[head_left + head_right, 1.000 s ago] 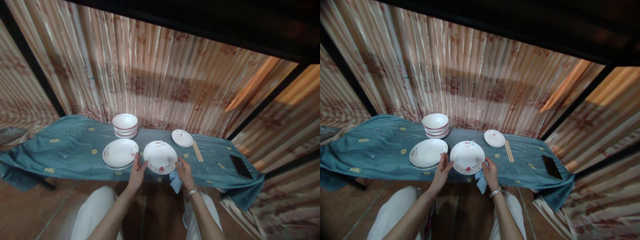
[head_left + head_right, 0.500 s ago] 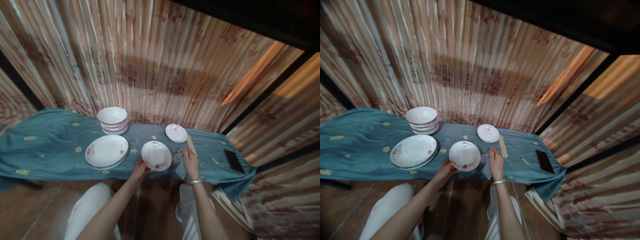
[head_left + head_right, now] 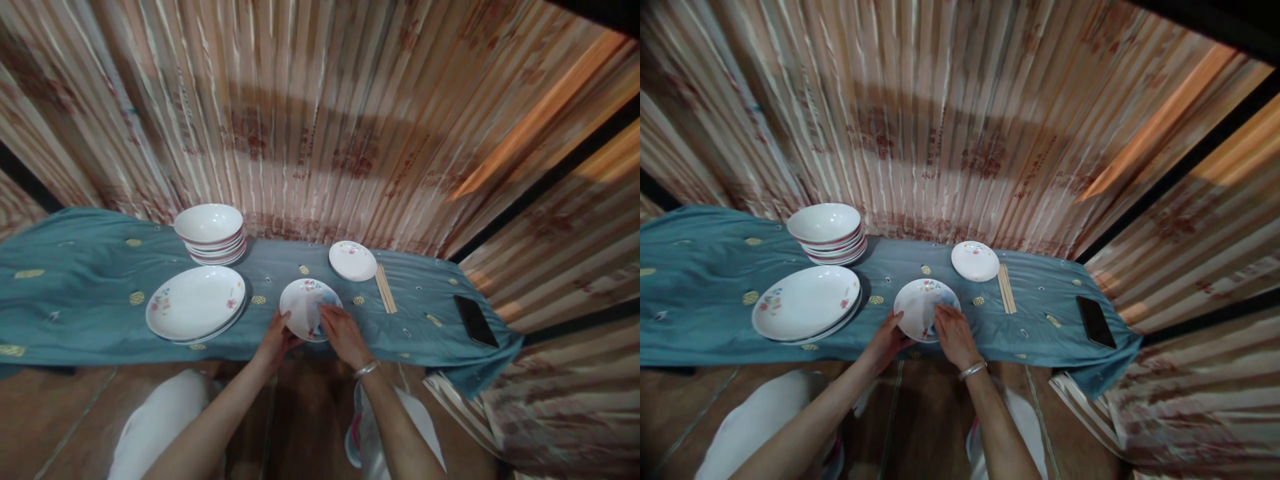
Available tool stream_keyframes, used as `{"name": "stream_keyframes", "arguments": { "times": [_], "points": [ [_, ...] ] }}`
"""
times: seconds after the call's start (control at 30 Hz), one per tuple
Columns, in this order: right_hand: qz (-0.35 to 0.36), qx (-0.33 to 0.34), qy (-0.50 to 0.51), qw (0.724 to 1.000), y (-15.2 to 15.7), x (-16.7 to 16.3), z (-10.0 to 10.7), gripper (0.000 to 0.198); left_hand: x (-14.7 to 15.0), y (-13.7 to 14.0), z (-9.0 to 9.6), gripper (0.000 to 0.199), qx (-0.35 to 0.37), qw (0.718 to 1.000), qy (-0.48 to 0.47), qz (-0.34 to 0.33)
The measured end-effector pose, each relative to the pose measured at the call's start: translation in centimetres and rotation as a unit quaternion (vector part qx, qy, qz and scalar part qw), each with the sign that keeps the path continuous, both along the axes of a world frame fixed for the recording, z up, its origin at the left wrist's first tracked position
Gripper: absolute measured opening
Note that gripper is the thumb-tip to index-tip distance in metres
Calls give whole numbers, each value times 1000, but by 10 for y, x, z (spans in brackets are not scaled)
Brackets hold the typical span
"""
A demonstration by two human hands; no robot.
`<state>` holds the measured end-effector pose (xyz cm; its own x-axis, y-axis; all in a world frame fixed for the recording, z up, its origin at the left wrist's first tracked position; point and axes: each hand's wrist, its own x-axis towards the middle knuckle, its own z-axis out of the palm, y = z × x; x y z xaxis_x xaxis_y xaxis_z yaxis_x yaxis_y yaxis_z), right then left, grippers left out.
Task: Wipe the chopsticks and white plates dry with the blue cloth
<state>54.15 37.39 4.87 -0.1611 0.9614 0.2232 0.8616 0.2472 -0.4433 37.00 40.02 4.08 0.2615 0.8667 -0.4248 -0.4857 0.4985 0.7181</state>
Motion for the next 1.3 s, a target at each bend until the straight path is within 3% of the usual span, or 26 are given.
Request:
{"name": "stream_keyframes", "arguments": {
  "times": [0.2,0.4,0.63,0.8,1.0,1.3],
  "points": [
    [-76,-30,-139,987,15,6,4,23,-1,-1,0,54,-3,1000,-12,1],
    [-122,2,-141,982,45,0,-10,31,1,1,-4,58,3,1000,-12,-11],
    [-77,39,-32,996,73,-12,-19,46,-1,2,-8,64,2,1000,-12,-26],
    [-14,16,95,995,82,-20,-27,52,-2,2,-6,67,2,999,-29,-30],
    [91,-37,241,965,82,-30,-31,55,-3,2,-5,65,5,999,-27,-34],
    [181,-158,322,916,47,-27,-6,40,-1,2,-9,58,11,999,-25,-33]
  ]
}}
